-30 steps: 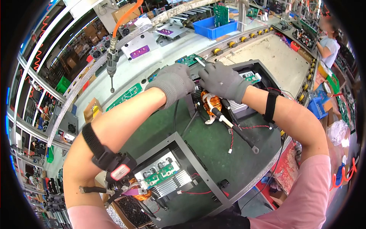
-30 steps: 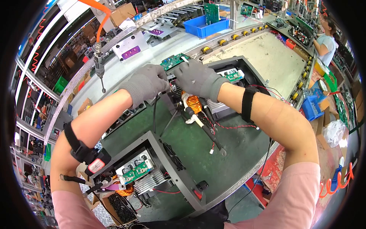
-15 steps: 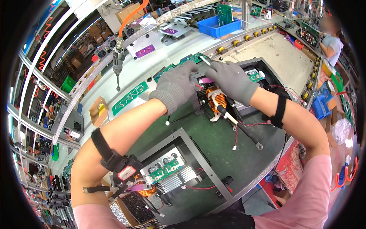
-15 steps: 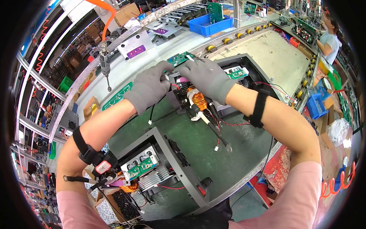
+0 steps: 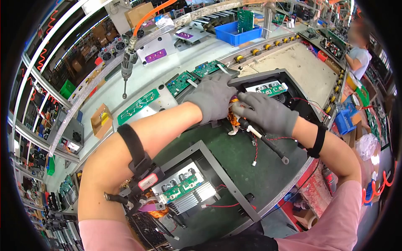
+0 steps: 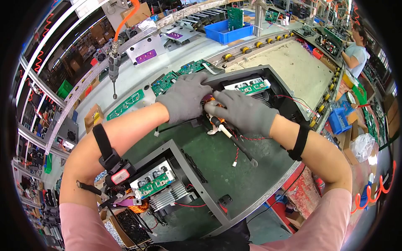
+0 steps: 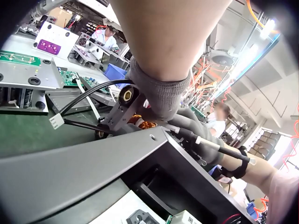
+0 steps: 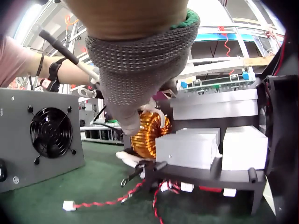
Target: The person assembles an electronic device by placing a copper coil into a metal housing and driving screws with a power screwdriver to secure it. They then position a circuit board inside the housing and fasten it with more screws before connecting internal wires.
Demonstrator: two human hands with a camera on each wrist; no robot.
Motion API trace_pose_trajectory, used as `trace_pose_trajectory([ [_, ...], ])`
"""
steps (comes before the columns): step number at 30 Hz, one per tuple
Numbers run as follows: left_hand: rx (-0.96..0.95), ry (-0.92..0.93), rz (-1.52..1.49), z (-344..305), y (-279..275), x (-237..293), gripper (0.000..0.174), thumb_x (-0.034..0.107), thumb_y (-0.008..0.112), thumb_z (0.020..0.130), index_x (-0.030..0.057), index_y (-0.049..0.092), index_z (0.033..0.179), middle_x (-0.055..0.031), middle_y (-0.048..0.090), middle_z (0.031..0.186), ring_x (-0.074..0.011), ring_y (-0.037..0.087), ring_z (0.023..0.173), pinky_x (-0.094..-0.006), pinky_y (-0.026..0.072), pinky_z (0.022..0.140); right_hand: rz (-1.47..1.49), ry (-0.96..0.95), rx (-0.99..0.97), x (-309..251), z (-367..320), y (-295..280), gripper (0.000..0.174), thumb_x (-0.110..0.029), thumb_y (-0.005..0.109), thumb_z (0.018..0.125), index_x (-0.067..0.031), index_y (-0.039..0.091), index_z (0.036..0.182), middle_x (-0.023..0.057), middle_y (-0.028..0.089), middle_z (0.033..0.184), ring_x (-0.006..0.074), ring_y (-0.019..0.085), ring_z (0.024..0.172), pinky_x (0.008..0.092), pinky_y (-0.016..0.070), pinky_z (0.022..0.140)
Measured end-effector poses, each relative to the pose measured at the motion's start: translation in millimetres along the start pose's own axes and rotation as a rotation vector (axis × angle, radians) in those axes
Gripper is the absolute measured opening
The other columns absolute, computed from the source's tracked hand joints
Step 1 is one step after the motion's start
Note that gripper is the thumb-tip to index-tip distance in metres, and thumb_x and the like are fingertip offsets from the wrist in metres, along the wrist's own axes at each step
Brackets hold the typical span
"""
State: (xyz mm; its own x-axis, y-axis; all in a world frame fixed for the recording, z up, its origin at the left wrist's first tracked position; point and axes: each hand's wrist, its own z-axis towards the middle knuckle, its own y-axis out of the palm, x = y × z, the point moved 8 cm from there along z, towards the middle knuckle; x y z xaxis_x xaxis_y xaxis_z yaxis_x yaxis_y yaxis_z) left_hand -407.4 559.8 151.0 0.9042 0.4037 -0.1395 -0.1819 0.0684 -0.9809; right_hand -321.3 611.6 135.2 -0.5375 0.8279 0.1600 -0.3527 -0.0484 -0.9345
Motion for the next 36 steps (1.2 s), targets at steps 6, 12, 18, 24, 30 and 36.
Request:
trace_pose_trajectory([
  [6, -0.284, -0.090, 0.012, 22, 28, -6, 0.036, 0.032, 0.048, 0.090, 0.0090, 0.064, 0.112, -0.0149, 0.049, 0.125, -0.0306, 0.052, 0.113, -0.0403, 0.0462, 0.092, 0.119, -0.013, 0.093, -30, -8, -22, 0.040, -0.024, 0.074, 0.069, -0.0189, 0.061, 0.106, 0.0100, 0.053, 0.112, 0.0297, 0.055, 0.098, 0.0399, 0.0465, 0.086],
  [12, -0.076, -0.114, -0.245, 21, 32, -22, 0.038, 0.039, 0.049, 0.092, 0.0113, 0.064, 0.112, -0.0110, 0.051, 0.125, -0.0293, 0.052, 0.112, -0.0388, 0.0452, 0.093, 1.068, 0.782, 0.458, 83, -35, -10, 0.014, -0.014, 0.070, 0.081, -0.0033, 0.064, 0.089, 0.0043, 0.062, 0.079, 0.0130, 0.059, 0.067, 0.0272, 0.0487, 0.055],
  [18, -0.008, -0.088, -0.344, 11, 24, -19, 0.030, 0.036, 0.051, 0.091, 0.0185, 0.067, 0.109, -0.0126, 0.051, 0.126, -0.0308, 0.051, 0.113, -0.0394, 0.0435, 0.095, 1.221, 1.142, 0.298, 150, -33, 24, 0.016, -0.015, 0.069, 0.083, 0.0002, 0.064, 0.083, 0.0055, 0.064, 0.068, 0.0101, 0.051, 0.047, 0.0226, 0.0432, 0.042],
  [24, -0.026, -0.057, -0.054, 15, 23, -3, 0.032, 0.037, 0.055, 0.087, 0.0141, 0.069, 0.104, -0.0166, 0.053, 0.122, -0.0311, 0.053, 0.112, -0.0413, 0.0403, 0.097, 0.609, 0.909, 0.199, 118, 59, -27, 0.029, -0.018, 0.072, 0.073, 0.0015, 0.060, 0.091, 0.0140, 0.066, 0.075, 0.0211, 0.067, 0.069, 0.0350, 0.0531, 0.059],
  [30, -0.156, -0.133, -0.272, 8, 18, -13, 0.051, 0.041, 0.065, 0.075, 0.0095, 0.062, 0.114, -0.0213, 0.052, 0.122, -0.0342, 0.056, 0.108, -0.0395, 0.0409, 0.099, 0.386, 0.547, 0.465, 31, 8, -112, 0.038, -0.013, 0.069, 0.077, -0.0035, 0.056, 0.111, 0.0100, 0.057, 0.093, 0.0192, 0.059, 0.074, 0.0321, 0.0477, 0.069],
  [36, -0.044, -0.095, -0.301, -37, -64, -80, 0.044, 0.034, 0.064, 0.078, 0.0123, 0.061, 0.116, -0.0122, 0.051, 0.127, -0.0306, 0.053, 0.114, -0.0381, 0.0422, 0.097, 0.087, 1.172, 0.340, -11, -238, -107, 0.043, -0.020, 0.071, 0.077, -0.0070, 0.055, 0.115, 0.0111, 0.057, 0.099, 0.0255, 0.058, 0.085, 0.0347, 0.0474, 0.074],
])
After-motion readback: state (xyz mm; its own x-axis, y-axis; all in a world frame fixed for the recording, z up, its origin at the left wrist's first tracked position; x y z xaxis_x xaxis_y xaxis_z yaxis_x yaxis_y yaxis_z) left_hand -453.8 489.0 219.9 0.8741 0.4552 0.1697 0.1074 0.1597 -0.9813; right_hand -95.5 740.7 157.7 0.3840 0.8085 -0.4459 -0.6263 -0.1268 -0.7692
